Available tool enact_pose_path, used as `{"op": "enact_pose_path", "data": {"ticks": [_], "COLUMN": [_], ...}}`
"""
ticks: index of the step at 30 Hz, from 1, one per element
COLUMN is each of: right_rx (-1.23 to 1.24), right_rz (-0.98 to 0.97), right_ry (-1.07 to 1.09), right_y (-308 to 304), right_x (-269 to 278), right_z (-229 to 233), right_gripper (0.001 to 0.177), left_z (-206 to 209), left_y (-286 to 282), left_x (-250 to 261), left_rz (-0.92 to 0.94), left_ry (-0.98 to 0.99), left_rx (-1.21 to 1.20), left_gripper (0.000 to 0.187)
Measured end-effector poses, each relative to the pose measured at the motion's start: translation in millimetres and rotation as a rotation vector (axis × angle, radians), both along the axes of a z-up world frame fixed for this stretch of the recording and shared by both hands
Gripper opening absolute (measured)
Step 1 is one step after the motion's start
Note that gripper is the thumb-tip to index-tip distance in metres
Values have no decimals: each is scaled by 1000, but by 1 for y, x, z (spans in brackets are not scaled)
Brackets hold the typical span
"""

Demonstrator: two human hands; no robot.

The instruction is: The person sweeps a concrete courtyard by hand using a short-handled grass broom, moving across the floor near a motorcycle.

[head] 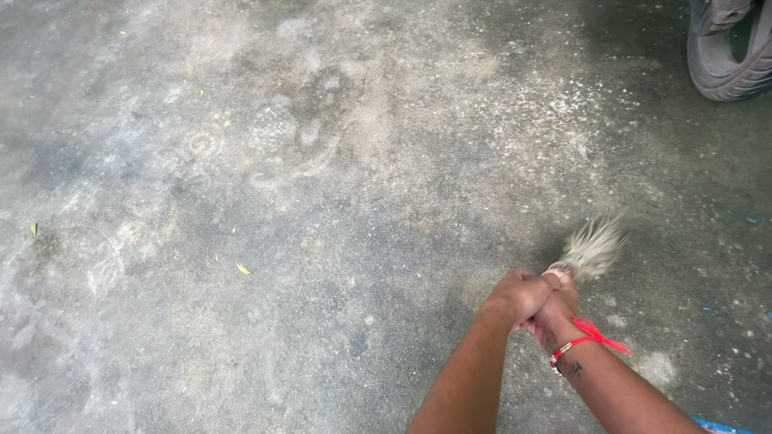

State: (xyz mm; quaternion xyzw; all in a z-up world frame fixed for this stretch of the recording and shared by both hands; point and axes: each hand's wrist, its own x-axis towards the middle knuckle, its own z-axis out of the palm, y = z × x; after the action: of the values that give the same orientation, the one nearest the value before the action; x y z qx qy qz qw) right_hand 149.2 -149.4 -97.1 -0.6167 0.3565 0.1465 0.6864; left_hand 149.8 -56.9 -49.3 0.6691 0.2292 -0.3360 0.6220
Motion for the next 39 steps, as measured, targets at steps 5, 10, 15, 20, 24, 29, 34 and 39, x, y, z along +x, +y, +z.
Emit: {"op": "enact_pose_path", "data": {"ticks": [5,10,15,20,24,29,34,39], "right_rx": [239,190,163,1,-42,-10,347,203], "right_rz": [252,455,434,360,214,86,231,676], "right_ry": [147,169,15,-368,-453,-129,212,93], "right_y": [8,38,40,32,23,33,41,39], "right_x": [-6,-8,-2,6,21,45,52,50], "right_z": [-19,22,41,19,4,3,-14,-8], "right_gripper": [8,14,14,21,28,17,12,13], "left_z": [-15,0,32,35,13,0,-2,29], "left_y": [32,59,62,63,45,33,47,70], "left_x": [-14,-25,-14,-12,0,34,44,14], "left_rz": [-92,25,23,-34,90,67,54,47], "left_ry": [28,62,-11,-124,-219,-123,54,134], "left_rx": [-5,-76,-39,-13,-121,14,65,58], "left_gripper": [64,73,90,83,82,70,82,80]}}
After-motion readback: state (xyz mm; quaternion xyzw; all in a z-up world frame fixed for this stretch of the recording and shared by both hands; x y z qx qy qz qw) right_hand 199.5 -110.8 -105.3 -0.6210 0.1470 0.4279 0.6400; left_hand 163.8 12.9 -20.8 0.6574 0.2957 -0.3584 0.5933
